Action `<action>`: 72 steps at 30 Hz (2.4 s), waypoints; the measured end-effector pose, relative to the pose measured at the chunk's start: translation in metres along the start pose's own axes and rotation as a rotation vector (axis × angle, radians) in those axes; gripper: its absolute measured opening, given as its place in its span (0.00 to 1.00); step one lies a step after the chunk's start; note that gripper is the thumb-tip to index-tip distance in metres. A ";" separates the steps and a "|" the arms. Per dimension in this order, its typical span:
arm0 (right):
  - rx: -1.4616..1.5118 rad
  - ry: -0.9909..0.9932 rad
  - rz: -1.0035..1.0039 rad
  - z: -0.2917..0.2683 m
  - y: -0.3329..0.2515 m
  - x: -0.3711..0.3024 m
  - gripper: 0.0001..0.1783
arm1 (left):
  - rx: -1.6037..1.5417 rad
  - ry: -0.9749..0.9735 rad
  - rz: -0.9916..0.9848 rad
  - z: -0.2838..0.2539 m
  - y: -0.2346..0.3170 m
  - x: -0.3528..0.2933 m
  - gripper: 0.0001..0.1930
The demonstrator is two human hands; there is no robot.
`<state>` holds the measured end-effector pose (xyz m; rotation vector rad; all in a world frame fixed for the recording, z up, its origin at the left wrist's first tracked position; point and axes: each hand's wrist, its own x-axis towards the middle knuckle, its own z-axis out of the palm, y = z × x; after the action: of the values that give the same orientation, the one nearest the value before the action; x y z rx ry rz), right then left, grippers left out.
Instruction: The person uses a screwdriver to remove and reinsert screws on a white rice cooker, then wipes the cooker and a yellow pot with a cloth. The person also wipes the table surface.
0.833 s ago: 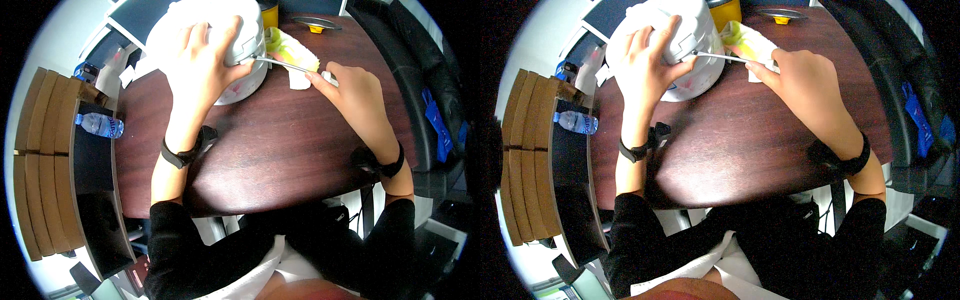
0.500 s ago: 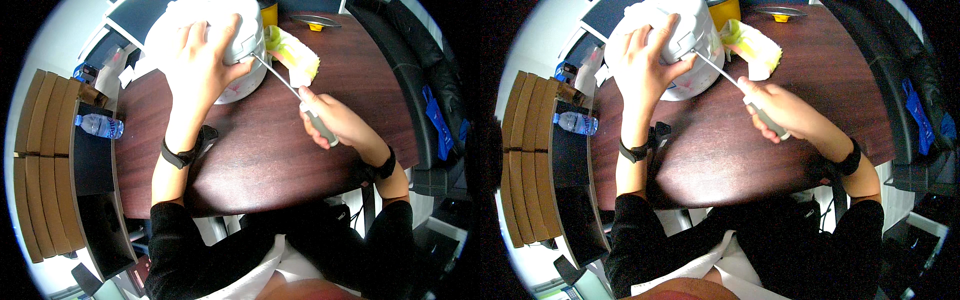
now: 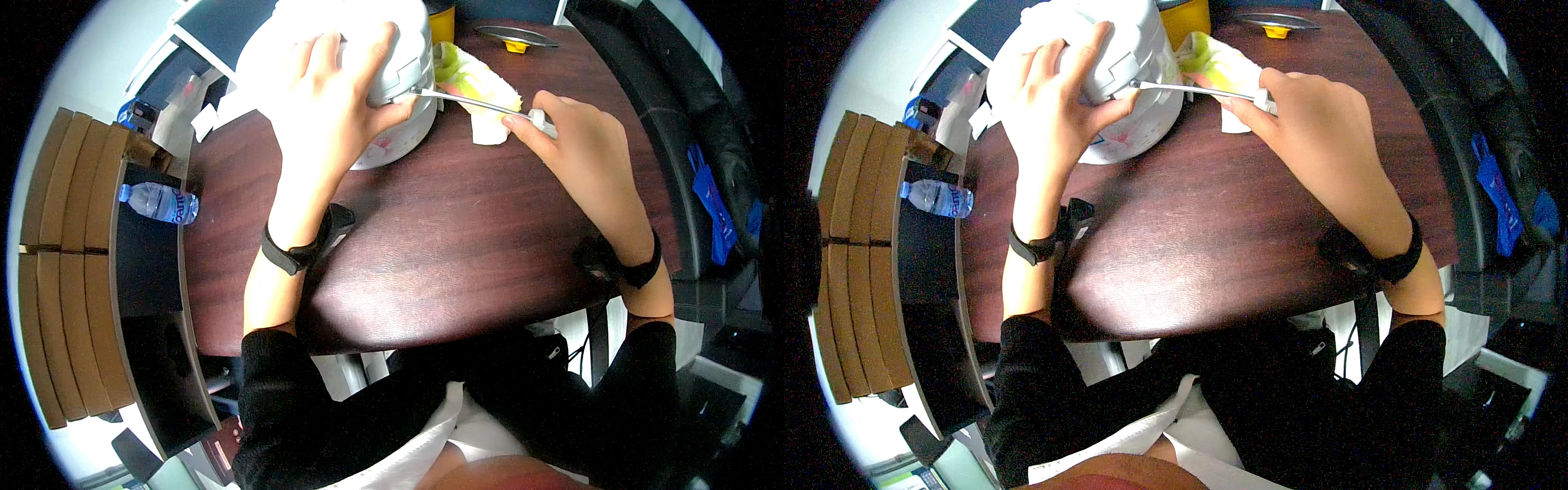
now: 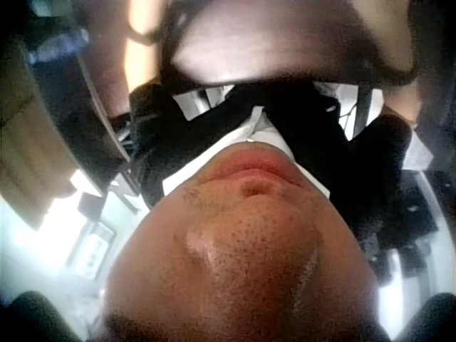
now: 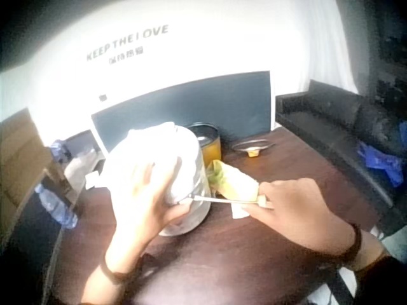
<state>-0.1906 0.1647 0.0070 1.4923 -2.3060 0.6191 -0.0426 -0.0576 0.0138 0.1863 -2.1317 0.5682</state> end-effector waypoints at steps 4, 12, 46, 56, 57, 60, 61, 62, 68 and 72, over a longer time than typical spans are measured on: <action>0.235 -0.202 0.262 -0.005 0.015 -0.009 0.26 | -0.009 0.019 0.002 0.000 -0.001 -0.001 0.37; 0.205 -0.495 0.293 0.054 0.072 -0.048 0.20 | -0.032 -0.030 -0.054 -0.005 0.003 0.000 0.37; 0.537 0.447 -0.126 0.083 -0.060 0.037 0.07 | -0.025 0.000 -0.054 -0.004 0.003 0.000 0.38; 0.480 0.435 -0.119 0.082 -0.061 0.036 0.07 | -0.036 -0.013 -0.060 -0.005 0.004 -0.001 0.38; 0.484 0.423 -0.110 0.081 -0.062 0.036 0.07 | -0.040 -0.011 -0.060 -0.005 0.004 0.000 0.38; 0.487 0.406 -0.100 0.078 -0.062 0.036 0.07 | -0.043 0.003 -0.055 -0.004 0.004 0.000 0.38; 0.481 0.411 -0.107 0.077 -0.062 0.036 0.07 | -0.040 0.013 -0.052 -0.003 0.004 -0.001 0.38; 0.474 0.416 -0.114 0.076 -0.062 0.036 0.08 | -0.037 0.024 -0.048 -0.003 0.004 -0.001 0.38; 0.490 0.346 -0.056 0.073 -0.064 0.036 0.08 | -0.031 -0.021 -0.046 -0.005 0.003 -0.001 0.38; 0.454 0.391 -0.106 0.076 -0.063 0.036 0.07 | -0.044 -0.010 -0.060 -0.004 0.004 -0.001 0.38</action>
<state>-0.1499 0.0744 -0.0290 1.4931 -1.8510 1.3382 -0.0405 -0.0521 0.0136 0.2280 -2.1388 0.4861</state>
